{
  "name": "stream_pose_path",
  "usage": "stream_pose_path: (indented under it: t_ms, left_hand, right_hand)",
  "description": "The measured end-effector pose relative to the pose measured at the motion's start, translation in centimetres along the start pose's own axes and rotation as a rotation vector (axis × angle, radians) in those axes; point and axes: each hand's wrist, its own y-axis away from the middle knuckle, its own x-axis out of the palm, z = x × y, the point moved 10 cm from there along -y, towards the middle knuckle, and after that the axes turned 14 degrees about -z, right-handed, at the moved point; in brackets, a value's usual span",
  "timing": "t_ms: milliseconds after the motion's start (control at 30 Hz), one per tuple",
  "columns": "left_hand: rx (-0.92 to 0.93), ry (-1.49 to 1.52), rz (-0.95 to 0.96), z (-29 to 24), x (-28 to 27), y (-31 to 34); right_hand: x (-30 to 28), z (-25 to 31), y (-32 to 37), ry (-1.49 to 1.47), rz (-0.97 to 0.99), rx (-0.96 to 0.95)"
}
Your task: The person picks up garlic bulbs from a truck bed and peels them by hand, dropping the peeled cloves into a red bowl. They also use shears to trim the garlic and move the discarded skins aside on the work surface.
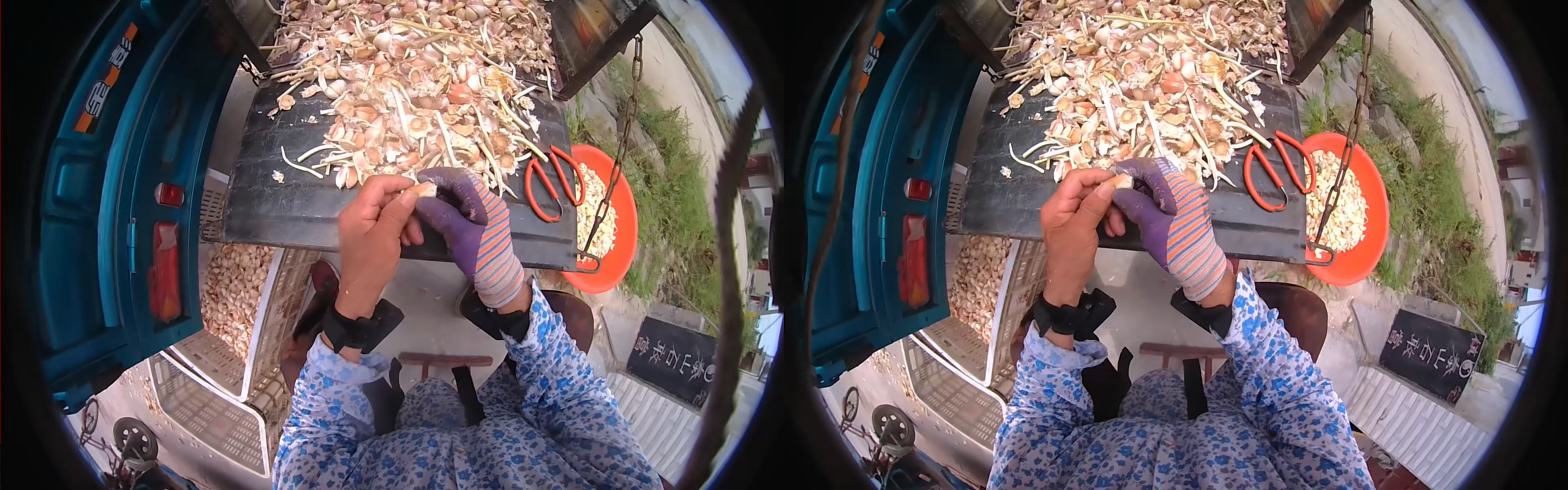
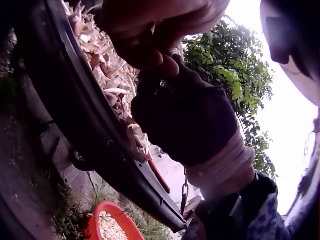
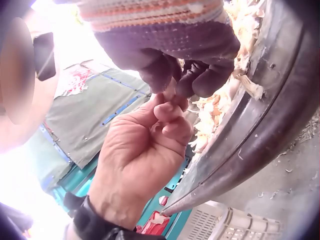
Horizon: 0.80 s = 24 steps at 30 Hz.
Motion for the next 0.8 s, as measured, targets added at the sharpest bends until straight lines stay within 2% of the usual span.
stream_pose_path:
  t_ms: [100, 200, 333, 367, 500, 600, 633, 700, 733, 767, 800]
  left_hand:
    - [-0.097, 0.047, -0.030, 0.7, -0.2, 0.2]
    - [-0.077, -0.040, -0.020, 0.7, -0.2, 0.4]
    - [-0.072, -0.059, 0.013, 0.3, 0.2, 1.1]
    - [-0.077, -0.033, 0.020, 0.3, 0.2, 1.3]
    - [-0.123, 0.110, 0.064, 0.8, 0.5, 1.4]
    - [-0.102, 0.104, 0.054, 0.6, 0.8, 1.8]
    - [-0.077, 0.077, 0.042, 0.3, 0.9, 1.7]
    - [0.113, -0.246, -0.021, -0.2, -0.2, 0.7]
    - [0.207, -0.409, -0.051, -0.5, -0.6, 0.2]
    - [0.419, -0.487, -0.090, -2.3, -0.4, 0.0]
    - [0.632, -0.558, -0.129, -4.0, 0.3, 0.0]
  right_hand:
    - [-0.4, 1.6, 0.4, 0.236, -0.041, -0.275]
    - [-0.2, 0.4, 0.6, 0.173, 0.006, -0.168]
    - [-1.1, -2.3, 1.2, -0.246, -0.108, 0.299]
    - [-1.0, -2.5, 1.2, -0.283, -0.093, 0.355]
    - [-0.4, -3.8, 1.2, -0.589, -0.043, 0.450]
    - [-1.1, -3.3, 1.0, -0.517, -0.076, 0.422]
    - [-2.1, -2.0, 0.7, -0.366, -0.117, 0.316]
    - [-5.0, 1.9, 0.9, -0.069, -0.200, 0.110]
    - [-7.5, 4.4, 1.1, 0.059, -0.271, -0.090]
    - [-10.3, 7.3, 1.6, 0.162, -0.359, -0.241]
    - [-14.0, 9.5, 2.0, 0.120, -0.490, -0.372]
